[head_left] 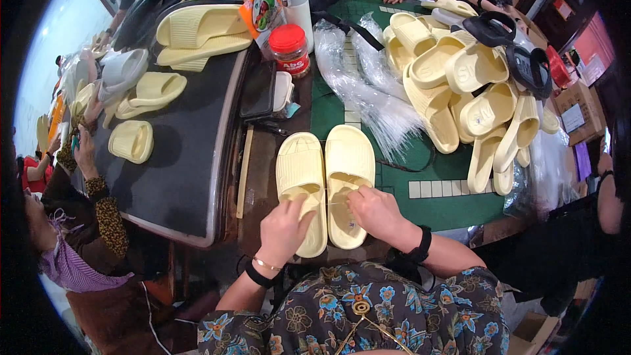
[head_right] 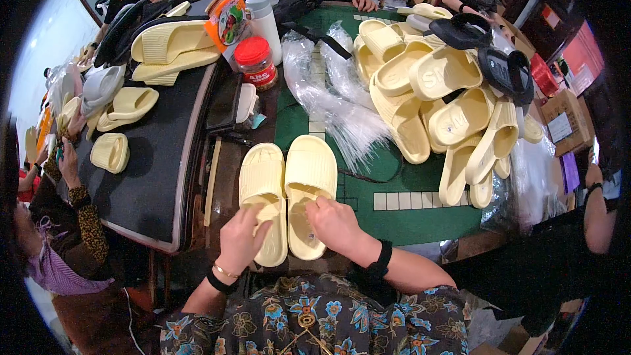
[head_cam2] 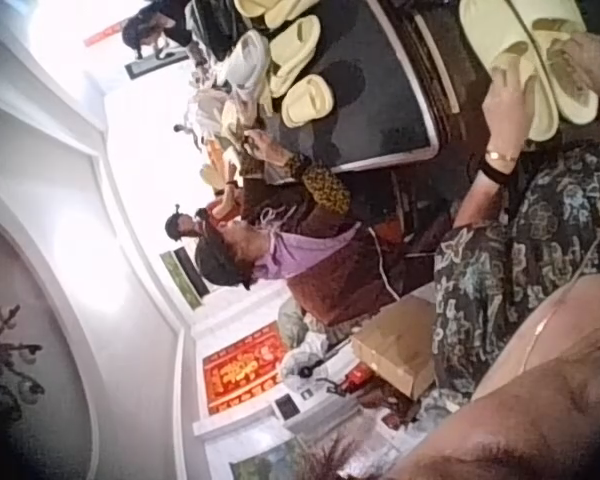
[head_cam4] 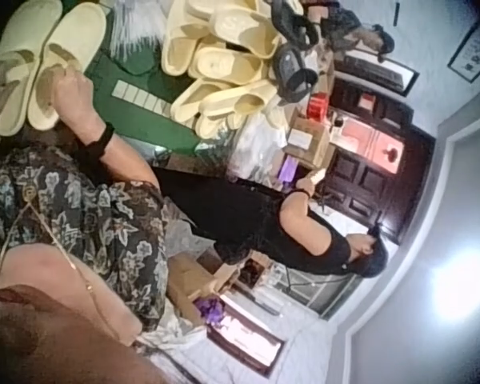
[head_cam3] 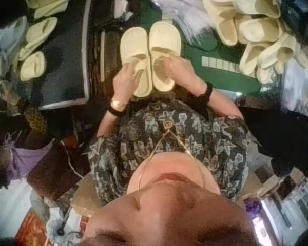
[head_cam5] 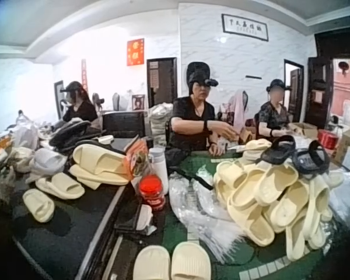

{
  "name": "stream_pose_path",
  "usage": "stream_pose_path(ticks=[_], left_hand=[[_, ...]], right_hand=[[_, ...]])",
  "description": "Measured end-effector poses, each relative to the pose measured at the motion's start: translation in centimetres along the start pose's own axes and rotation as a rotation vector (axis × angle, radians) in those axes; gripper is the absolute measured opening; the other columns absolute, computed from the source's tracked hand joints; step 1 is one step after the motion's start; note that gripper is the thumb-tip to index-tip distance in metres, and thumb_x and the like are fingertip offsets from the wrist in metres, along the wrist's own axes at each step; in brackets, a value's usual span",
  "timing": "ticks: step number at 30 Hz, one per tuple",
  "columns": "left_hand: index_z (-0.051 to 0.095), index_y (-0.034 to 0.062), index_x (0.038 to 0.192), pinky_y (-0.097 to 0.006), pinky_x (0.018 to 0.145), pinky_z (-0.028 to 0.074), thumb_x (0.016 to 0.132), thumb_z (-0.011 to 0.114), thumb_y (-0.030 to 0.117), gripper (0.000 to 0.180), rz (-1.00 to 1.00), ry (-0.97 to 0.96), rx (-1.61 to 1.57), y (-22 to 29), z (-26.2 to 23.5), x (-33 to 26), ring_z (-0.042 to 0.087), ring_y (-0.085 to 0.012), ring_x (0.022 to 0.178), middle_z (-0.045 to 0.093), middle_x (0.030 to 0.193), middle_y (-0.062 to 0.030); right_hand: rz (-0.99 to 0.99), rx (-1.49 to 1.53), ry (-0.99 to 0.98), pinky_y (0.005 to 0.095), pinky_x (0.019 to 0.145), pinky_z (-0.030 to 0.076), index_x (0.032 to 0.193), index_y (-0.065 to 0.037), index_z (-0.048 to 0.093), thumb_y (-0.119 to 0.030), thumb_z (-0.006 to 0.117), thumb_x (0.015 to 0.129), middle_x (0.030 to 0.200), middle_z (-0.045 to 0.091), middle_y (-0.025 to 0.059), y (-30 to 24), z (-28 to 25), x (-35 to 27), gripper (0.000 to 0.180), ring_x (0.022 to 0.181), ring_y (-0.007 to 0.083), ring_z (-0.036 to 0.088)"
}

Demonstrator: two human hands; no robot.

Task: Assembling and inspecting yellow and black foam sandals at a factory workbench.

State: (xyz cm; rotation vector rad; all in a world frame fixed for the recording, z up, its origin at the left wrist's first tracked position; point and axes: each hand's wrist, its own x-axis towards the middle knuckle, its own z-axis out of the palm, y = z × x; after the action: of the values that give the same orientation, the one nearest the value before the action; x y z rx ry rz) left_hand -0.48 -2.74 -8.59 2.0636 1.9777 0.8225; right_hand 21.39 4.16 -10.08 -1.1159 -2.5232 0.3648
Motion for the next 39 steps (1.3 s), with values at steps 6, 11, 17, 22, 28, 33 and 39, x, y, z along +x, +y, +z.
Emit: stream_pose_path(ticks=[6,11,17,22,28,33,39], left_hand=[[0.067,0.0100,0.091,-0.036,0.057,0.052,0.083,0.071,0.021,0.014,0.138,-0.229,0.172,0.2,1.8,1.2,0.064,-0.0270,0.065,0.062,0.077,-0.0083],[0.061,0.0088,0.072,-0.035,0.049,0.051,0.081,0.072,0.025,0.021,0.160,-0.152,0.162,0.5,1.9,1.3,0.064,-0.0254,0.058,0.061,0.066,-0.0074],[0.066,0.0101,0.074,-0.038,0.051,0.051,0.083,0.071,0.025,0.018,0.065,-0.183,0.145,1.4,1.9,1.9,0.063,-0.0285,0.059,0.062,0.067,-0.0090],[0.066,0.0084,0.079,-0.039,0.055,0.053,0.083,0.071,0.027,0.019,0.020,-0.149,0.152,1.7,2.1,3.0,0.065,-0.0299,0.063,0.064,0.072,-0.0110],[0.062,0.0052,0.087,-0.039,0.053,0.053,0.084,0.071,0.027,0.023,0.052,-0.157,0.018,1.5,1.8,2.5,0.066,-0.0307,0.063,0.065,0.076,-0.0129],[0.064,0.0050,0.095,-0.038,0.056,0.053,0.084,0.071,0.026,0.025,0.024,-0.182,0.066,1.2,1.7,2.3,0.065,-0.0303,0.064,0.065,0.075,-0.0122],[0.059,0.0057,0.078,-0.037,0.053,0.054,0.084,0.069,0.022,0.020,0.148,-0.222,0.201,1.3,2.3,2.7,0.067,-0.0270,0.062,0.064,0.074,-0.0112]], right_hand=[[-0.002,0.020,-0.007,0.0365,0.055,0.055,0.090,-0.005,0.061,-0.013,0.064,0.082,0.078,0.058,0.0097,0.0,-0.4,0.4,0.012,0.070,0.0260,0.066],[0.001,0.054,0.003,0.0362,0.055,0.055,0.103,-0.006,0.062,-0.015,0.066,0.083,0.082,0.058,0.0087,0.0,-0.9,-0.2,0.022,0.070,0.0252,0.066],[0.030,0.051,0.019,0.0355,0.056,0.055,0.111,-0.008,0.063,-0.016,0.066,0.083,0.084,0.059,0.0077,0.0,-1.1,-0.1,0.029,0.069,0.0246,0.066],[-0.009,0.148,0.209,0.0361,0.056,0.054,0.112,-0.010,0.064,-0.009,0.066,0.082,0.080,0.058,0.0078,0.5,-1.9,0.3,0.030,0.066,0.0256,0.065],[0.069,0.239,0.308,0.0382,0.058,0.052,0.103,-0.008,0.066,-0.004,0.064,0.082,0.082,0.062,0.0102,2.3,-3.0,1.1,0.022,0.067,0.0307,0.064],[0.185,0.241,0.313,0.0375,0.062,0.053,0.096,-0.005,0.068,-0.005,0.064,0.084,0.085,0.065,0.0112,3.3,-3.4,2.0,0.013,0.072,0.0306,0.065],[0.217,0.238,0.319,0.0381,0.065,0.054,0.095,-0.005,0.068,-0.008,0.063,0.085,0.087,0.065,0.0118,4.4,-3.5,3.0,0.011,0.075,0.0313,0.066]])
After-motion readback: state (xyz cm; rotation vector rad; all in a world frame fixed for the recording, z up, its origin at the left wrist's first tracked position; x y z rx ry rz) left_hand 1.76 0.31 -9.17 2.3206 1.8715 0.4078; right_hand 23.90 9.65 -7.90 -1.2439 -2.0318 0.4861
